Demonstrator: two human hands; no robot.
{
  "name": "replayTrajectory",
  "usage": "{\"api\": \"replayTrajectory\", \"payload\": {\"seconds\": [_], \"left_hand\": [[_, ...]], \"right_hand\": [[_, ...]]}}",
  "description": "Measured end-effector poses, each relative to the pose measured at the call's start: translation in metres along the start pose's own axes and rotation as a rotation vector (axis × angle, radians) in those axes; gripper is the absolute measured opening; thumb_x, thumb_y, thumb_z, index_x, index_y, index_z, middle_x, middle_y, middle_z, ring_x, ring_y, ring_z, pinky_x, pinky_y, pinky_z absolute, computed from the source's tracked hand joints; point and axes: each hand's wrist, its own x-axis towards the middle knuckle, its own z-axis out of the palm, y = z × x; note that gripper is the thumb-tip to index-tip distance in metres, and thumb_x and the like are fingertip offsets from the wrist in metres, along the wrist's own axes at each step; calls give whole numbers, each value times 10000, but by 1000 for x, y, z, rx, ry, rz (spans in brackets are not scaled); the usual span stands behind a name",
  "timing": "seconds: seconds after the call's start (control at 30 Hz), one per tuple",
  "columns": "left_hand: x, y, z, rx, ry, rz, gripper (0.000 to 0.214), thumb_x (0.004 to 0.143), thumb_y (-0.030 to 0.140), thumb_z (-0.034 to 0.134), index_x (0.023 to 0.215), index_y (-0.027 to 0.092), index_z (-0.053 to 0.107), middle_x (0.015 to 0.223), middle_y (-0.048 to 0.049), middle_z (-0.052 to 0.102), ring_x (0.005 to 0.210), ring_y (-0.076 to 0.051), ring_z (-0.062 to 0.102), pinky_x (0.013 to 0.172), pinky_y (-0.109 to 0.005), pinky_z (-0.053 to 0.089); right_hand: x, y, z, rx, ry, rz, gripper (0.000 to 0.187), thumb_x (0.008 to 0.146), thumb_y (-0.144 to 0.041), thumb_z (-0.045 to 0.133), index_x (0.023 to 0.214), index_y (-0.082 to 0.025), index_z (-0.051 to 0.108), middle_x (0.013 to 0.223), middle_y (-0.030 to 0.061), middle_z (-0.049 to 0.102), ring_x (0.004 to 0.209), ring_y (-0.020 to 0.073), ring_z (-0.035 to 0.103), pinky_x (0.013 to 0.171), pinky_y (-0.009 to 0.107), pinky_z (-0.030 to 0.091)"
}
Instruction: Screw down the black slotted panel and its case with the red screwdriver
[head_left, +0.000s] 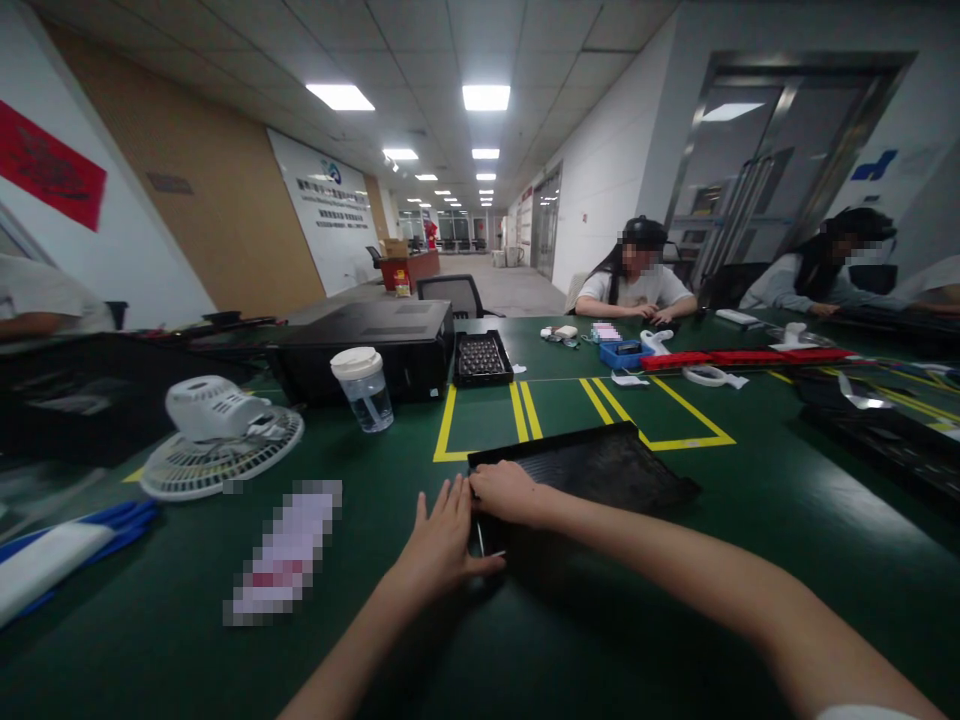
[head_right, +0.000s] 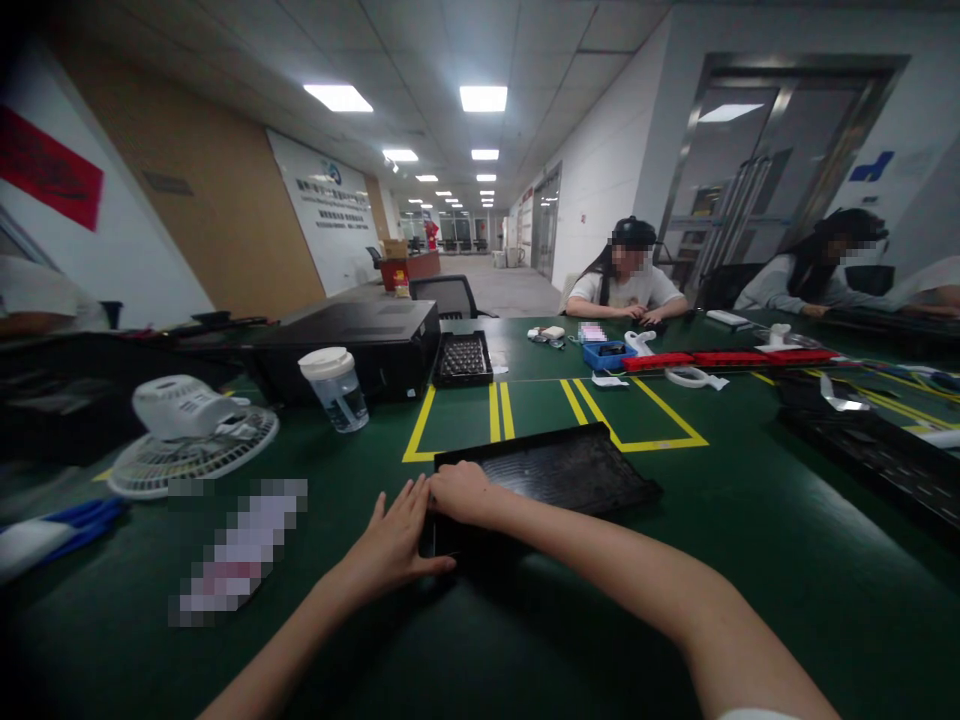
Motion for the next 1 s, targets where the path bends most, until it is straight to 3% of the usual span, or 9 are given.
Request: {"api": "replayTrajectory", "payload": {"seconds": [0.3, 0.47, 0.63, 0.7, 1.0], "left_hand": [[7, -18, -2, -1, 16, -44, 974, 655, 510, 564, 1419, 117, 105, 1487, -178, 106, 1346, -375, 123, 1020, -626, 132], [7, -21, -8, -13, 27, 13, 805, 699, 405, 578, 1393, 225, 212, 1481, -114, 200, 1354, -330, 145, 1011, -654, 82], [4, -20, -15, -54, -9, 55, 552, 729, 386, 590, 1256, 298, 451, 1484, -95, 200, 1354, -321, 145, 1003, -654, 76], [4, -19, -16, -76, -24, 59, 499, 729, 388, 599, 1212, 310, 500, 1484, -104, 194, 1353, -317, 150, 1002, -651, 72], [7, -27, -11, -132, -31, 78, 443, 756, 358, 580, 1192, 317, 516, 1493, -79, 163, 1350, -297, 180, 1014, -634, 71]], "right_hand": [[16, 10, -12, -10, 14, 9, 381, 845, -464, 450, 925, -158, 664, 941, 105, 667, 845, 237, 643, 687, 294, 467], [7, 26, -33, -27, 41, 44, 401, 800, -543, 494, 947, -206, 653, 934, 73, 664, 855, 229, 629, 681, 267, 439], [-28, 49, -52, -67, 48, 88, 378, 778, -531, 538, 841, -178, 661, 882, 77, 649, 785, 220, 625, 618, 249, 412], [-49, 56, -55, -89, -5, 89, 369, 738, -539, 583, 790, -183, 665, 843, 65, 645, 739, 212, 625, 588, 243, 402], [-128, 69, -34, -160, -149, 203, 331, 734, -496, 607, 838, -189, 670, 860, 74, 620, 628, 211, 633, 498, 258, 427]]}}
